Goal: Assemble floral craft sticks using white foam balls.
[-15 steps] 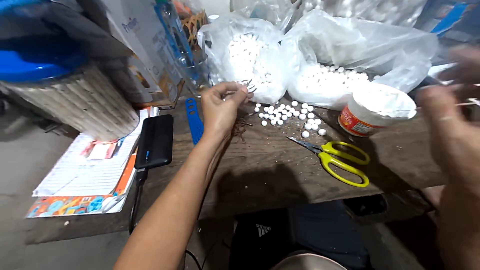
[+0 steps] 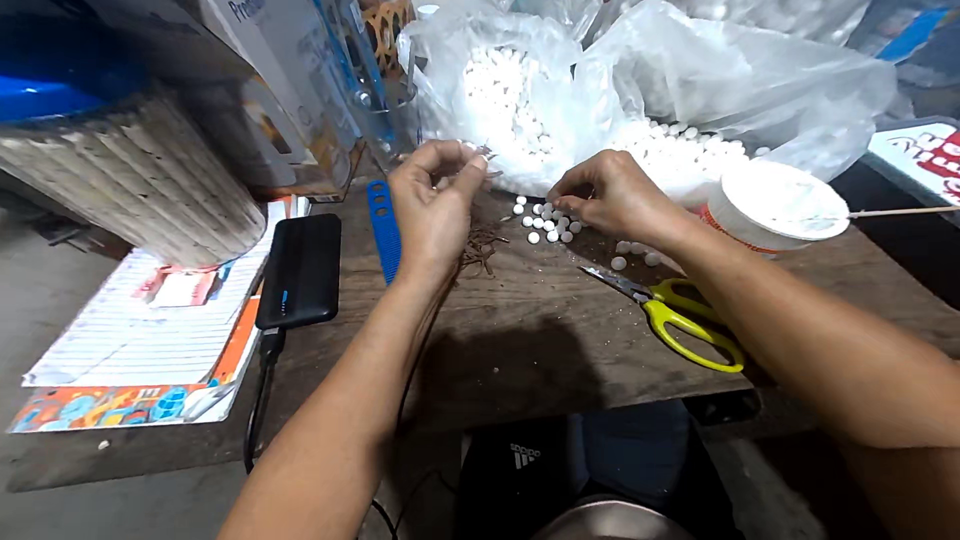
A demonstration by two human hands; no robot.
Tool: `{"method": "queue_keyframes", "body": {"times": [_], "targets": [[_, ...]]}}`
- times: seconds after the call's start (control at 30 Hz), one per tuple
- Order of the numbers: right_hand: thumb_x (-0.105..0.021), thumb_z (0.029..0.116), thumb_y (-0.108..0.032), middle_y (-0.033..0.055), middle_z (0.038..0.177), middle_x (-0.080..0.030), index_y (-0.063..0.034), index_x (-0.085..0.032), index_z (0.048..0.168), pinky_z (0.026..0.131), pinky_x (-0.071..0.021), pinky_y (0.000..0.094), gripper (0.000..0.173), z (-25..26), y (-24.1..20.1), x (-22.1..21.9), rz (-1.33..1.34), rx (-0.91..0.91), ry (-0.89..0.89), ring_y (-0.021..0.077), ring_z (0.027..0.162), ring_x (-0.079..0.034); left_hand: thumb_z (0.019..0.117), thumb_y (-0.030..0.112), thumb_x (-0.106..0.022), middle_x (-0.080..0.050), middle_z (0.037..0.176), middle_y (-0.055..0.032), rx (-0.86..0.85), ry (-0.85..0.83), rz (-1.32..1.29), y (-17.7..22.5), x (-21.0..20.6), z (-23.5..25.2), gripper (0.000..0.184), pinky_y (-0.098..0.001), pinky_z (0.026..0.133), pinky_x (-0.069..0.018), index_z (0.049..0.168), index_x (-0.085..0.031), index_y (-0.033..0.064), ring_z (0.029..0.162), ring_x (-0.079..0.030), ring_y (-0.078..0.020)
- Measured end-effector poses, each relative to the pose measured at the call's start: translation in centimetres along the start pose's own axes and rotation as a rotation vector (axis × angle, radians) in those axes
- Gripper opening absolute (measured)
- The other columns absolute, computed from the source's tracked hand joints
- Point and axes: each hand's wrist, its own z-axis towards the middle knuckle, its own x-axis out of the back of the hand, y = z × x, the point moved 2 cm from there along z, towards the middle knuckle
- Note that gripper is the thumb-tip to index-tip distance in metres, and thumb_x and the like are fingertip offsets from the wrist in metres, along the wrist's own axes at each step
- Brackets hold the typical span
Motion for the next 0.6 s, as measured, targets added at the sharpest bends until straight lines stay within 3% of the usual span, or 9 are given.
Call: {"method": "queue_keyframes", "body": {"times": [0.27, 0.47, 0.6], "targets": [[-0.067, 0.0965, -0.007, 0.0083, 0.086, -0.071, -0.003, -0.076, 0.096, 0.076, -0.0529, 0.0388, 0.01, 1.8, 1.4, -0.7, 0.047, -0.013, -0.116, 0.015, 0.077, -0.065, 0.0933, -0.006, -0.062, -0.063, 0.085, 0.0042, -0.012, -0.05, 0.03, -0.7, -0.5, -0.5, 0.009, -0.0184, 0.07, -0.0567, 0.094, -0.062, 0.0029, 0.072, -0.063, -0.0001], [-0.067, 0.0978, -0.015, 0.0096, 0.078, -0.068, -0.0043, -0.076, 0.089, 0.069, -0.0519, 0.0503, 0.016, 2.8, -0.4, -2.2, -0.04, -0.099, -0.227, 0.0235, 0.072, -0.065, 0.0925, -0.006, -0.063, -0.063, 0.085, 0.0032, -0.009, -0.09, 0.06, -0.9, -1.0, -1.1, 0.008, -0.0169, 0.07, -0.0548, 0.094, -0.063, 0.0011, 0.073, -0.061, 0.001], [-0.068, 0.0972, -0.015, 0.0101, 0.076, -0.067, -0.003, -0.073, 0.084, 0.068, -0.0524, 0.0485, 0.018, 2.6, -0.6, -2.8, -0.005, -0.084, -0.228, 0.0233, 0.069, -0.064, 0.0954, -0.003, -0.064, -0.062, 0.089, -0.0015, -0.022, -0.157, 0.12, -0.9, -0.9, -1.9, 0.004, -0.0169, 0.067, -0.0535, 0.098, -0.063, -0.0003, 0.072, -0.06, -0.0016]]}}
